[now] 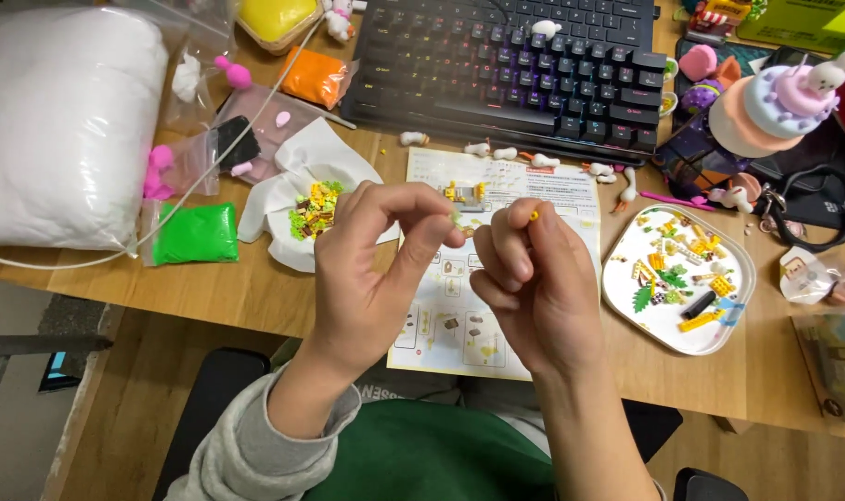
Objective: The person assembles a small Lego model by connecting various small plastic bricks. They follow an instruction manual placed on the desk, picking up pieces from a paper and a tray to build the structure.
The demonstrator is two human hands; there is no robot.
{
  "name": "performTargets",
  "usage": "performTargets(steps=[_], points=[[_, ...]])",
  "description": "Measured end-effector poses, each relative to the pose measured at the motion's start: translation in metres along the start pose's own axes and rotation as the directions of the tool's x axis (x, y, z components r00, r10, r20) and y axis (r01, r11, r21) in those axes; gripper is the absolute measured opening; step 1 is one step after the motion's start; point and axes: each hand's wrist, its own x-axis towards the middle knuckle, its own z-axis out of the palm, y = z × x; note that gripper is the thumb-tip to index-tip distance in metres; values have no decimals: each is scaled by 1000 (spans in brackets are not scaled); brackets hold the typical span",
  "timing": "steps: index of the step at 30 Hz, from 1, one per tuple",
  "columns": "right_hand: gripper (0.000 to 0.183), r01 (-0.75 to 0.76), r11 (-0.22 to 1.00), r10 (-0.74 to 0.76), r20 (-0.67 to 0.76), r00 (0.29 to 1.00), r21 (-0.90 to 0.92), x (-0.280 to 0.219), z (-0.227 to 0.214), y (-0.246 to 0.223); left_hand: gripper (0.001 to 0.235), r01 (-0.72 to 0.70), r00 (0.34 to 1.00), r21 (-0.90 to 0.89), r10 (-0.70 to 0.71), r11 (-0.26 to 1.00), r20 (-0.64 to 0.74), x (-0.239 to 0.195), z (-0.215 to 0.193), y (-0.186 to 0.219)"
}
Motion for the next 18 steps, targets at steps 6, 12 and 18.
performTargets(steps=[6, 12, 18], points=[[19, -27, 998, 26, 30, 999, 49, -4, -5, -2, 16, 4, 1000, 12, -4, 1000, 11, -1, 7, 1], [22, -49, 996, 52, -38, 998, 71, -4, -6, 1, 16, -28, 999, 28, 28, 999, 19, -2, 10, 1], [24, -29, 998, 32, -60, 998, 48, -6, -10, 4, 14, -50, 998, 32, 48, 998, 40, -3, 14, -3]])
